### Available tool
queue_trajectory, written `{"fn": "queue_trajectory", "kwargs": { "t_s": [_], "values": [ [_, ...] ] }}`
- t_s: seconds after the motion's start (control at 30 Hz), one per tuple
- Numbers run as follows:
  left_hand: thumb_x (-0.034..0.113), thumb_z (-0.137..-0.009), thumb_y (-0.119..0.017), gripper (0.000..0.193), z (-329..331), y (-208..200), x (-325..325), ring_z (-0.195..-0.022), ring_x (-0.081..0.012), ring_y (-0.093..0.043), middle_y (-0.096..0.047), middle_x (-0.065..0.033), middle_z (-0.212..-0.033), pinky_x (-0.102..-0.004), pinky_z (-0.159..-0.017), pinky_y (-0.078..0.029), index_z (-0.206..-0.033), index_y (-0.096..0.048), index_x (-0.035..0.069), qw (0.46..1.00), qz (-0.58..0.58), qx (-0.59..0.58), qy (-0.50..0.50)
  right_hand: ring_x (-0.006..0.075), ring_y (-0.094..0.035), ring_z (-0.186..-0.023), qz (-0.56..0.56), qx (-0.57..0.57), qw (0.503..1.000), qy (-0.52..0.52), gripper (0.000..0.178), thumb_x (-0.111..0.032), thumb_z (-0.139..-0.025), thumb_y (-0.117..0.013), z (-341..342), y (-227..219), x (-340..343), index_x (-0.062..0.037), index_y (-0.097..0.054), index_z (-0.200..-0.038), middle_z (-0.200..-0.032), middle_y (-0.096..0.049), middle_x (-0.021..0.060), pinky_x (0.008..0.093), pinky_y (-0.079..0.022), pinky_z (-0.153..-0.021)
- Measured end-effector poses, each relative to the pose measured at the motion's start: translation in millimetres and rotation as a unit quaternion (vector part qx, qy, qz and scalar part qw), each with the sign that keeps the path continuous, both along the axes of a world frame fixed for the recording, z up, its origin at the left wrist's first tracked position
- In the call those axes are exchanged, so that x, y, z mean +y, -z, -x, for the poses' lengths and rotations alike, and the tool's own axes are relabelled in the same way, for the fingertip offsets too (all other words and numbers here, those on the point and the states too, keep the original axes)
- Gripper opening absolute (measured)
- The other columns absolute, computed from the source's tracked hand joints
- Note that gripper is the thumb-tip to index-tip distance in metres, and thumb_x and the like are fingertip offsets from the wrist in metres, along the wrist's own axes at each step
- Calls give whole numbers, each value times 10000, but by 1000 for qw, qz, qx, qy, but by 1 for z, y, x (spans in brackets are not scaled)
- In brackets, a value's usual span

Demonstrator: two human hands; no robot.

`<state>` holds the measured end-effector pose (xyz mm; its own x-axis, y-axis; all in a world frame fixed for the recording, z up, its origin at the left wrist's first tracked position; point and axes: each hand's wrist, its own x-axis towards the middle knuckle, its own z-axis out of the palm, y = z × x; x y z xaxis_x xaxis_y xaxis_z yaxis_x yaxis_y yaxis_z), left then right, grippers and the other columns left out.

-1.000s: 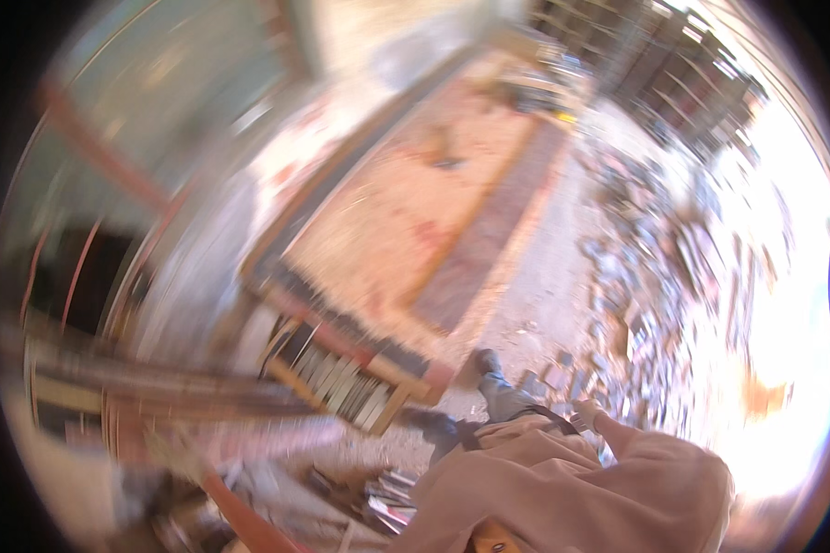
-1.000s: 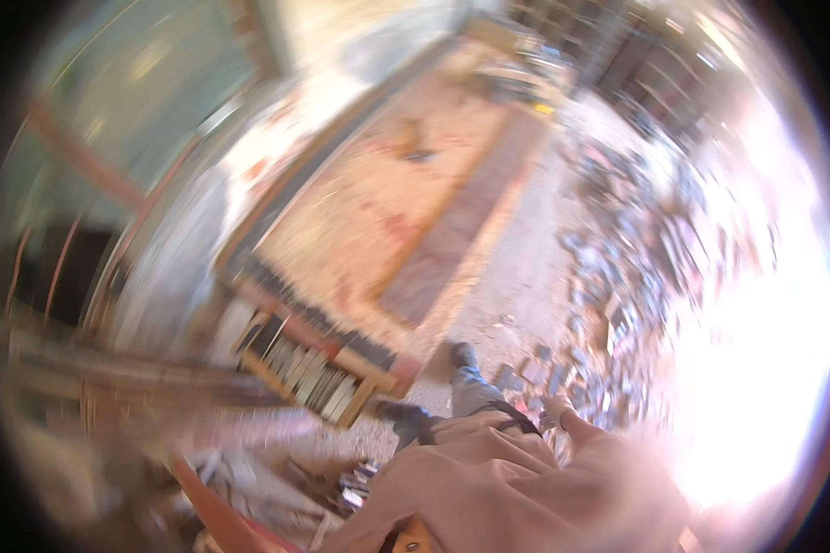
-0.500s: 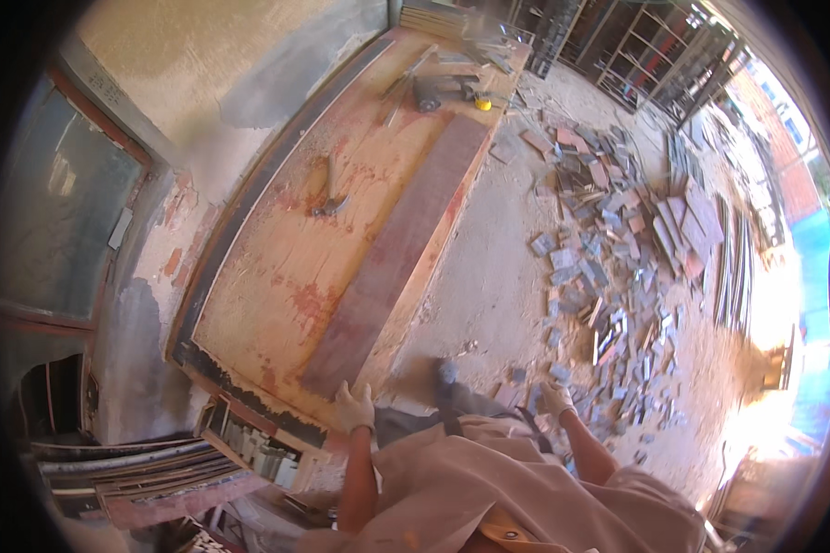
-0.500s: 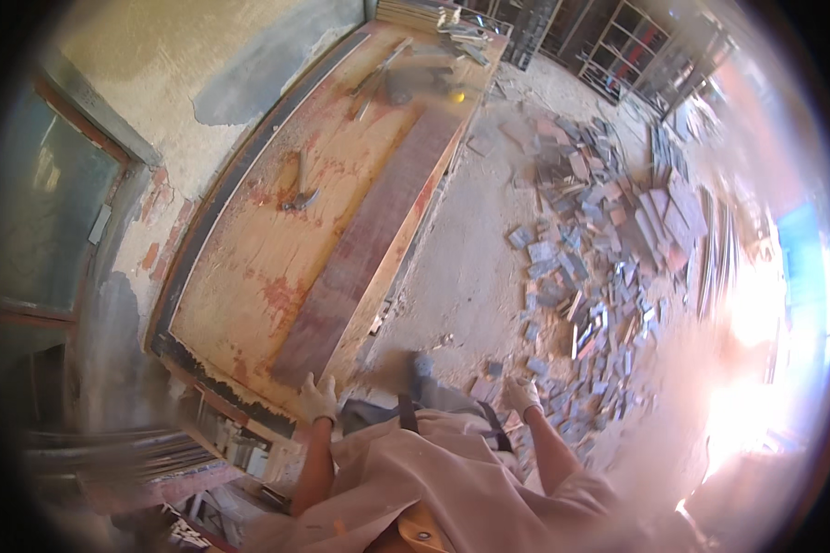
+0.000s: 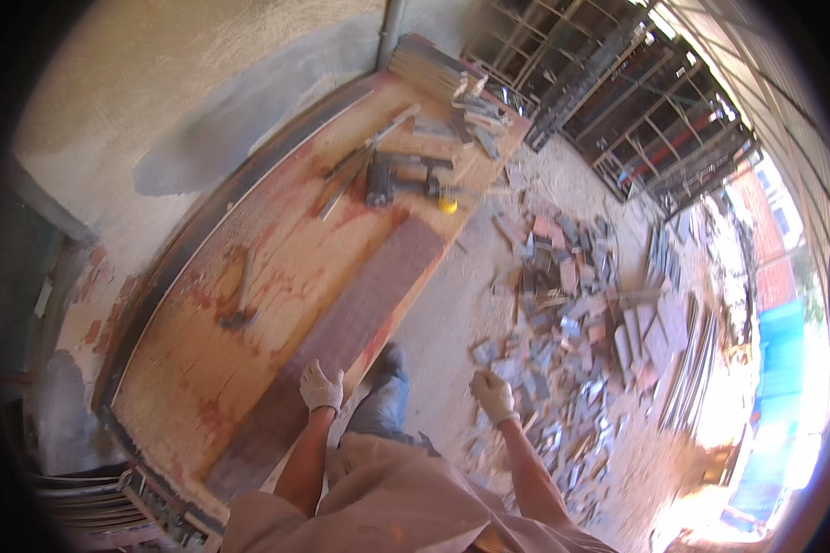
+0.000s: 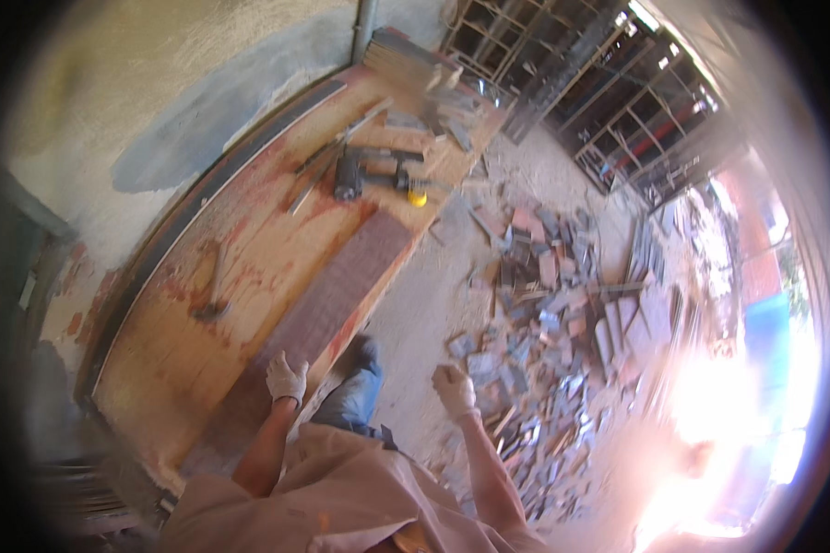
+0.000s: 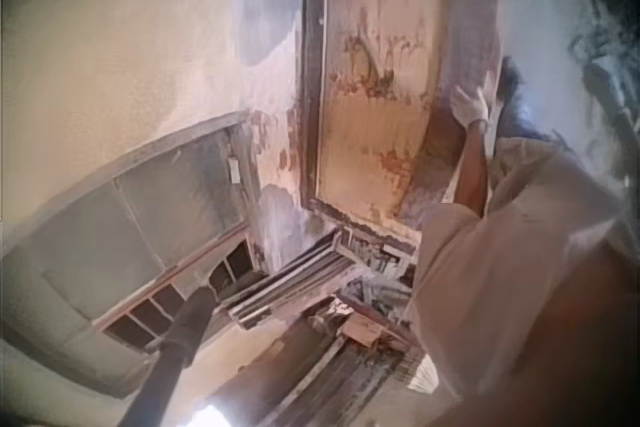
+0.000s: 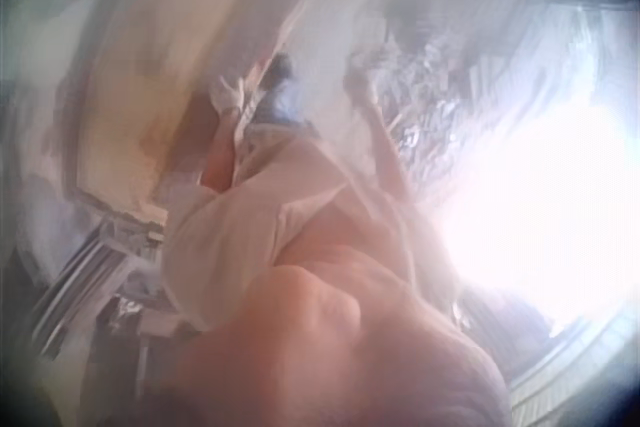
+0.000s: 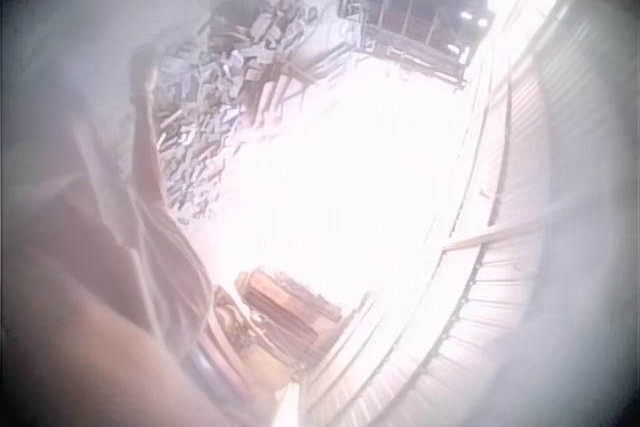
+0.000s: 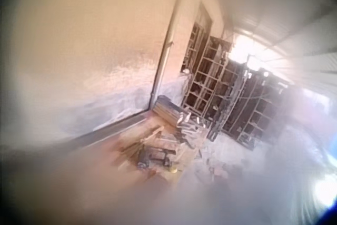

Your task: The person assembles small wooden frames by placing pieces on a workbench, measuring with a tape measure, and fastening them with a nail gun. He then uses a hammer to tap the joints and stacks the finished frames.

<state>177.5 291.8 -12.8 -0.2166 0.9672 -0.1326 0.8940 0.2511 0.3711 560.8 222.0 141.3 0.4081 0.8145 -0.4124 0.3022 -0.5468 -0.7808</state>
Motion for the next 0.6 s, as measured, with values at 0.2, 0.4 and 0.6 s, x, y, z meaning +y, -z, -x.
{"fn": "queue_trajectory", "kwargs": {
  "t_s": [0.2, 0.4, 0.6],
  "values": [
    [544, -781, -810, 1059, -122, -31, 159, -1419, -454, -383, -417, -255, -1534, -621, -1158, -291, -1571, -293, 64, 997, 63, 24, 46, 354, -730, -867, 16, -196, 966, -165, 299, -323, -959, -615, -100, 4, 154, -123, -727, -1151, -953, -739, 196, 424, -577, -797],
    [596, -744, -814, 1180, -174, -41, 247, -1552, -427, -165, -220, -200, -1678, -670, -1213, -146, -1638, -201, 128, 963, 259, 59, -44, 393, -692, -924, -162, -351, 830, -401, 285, -256, -958, -571, -135, 18, 433, -90, -688, -1158, -1010, -719, 200, 501, -545, -835],
    [504, -746, -821, 1134, -192, -52, 270, -1553, -422, -170, -200, -177, -1688, -664, -1230, -130, -1641, -213, 163, 954, 287, 68, -58, 361, -655, -1034, -176, -549, 620, -532, 400, -164, -890, -586, -86, 94, 743, -105, -602, -1284, -1102, -672, 160, 535, -521, -841]
  ]
}}
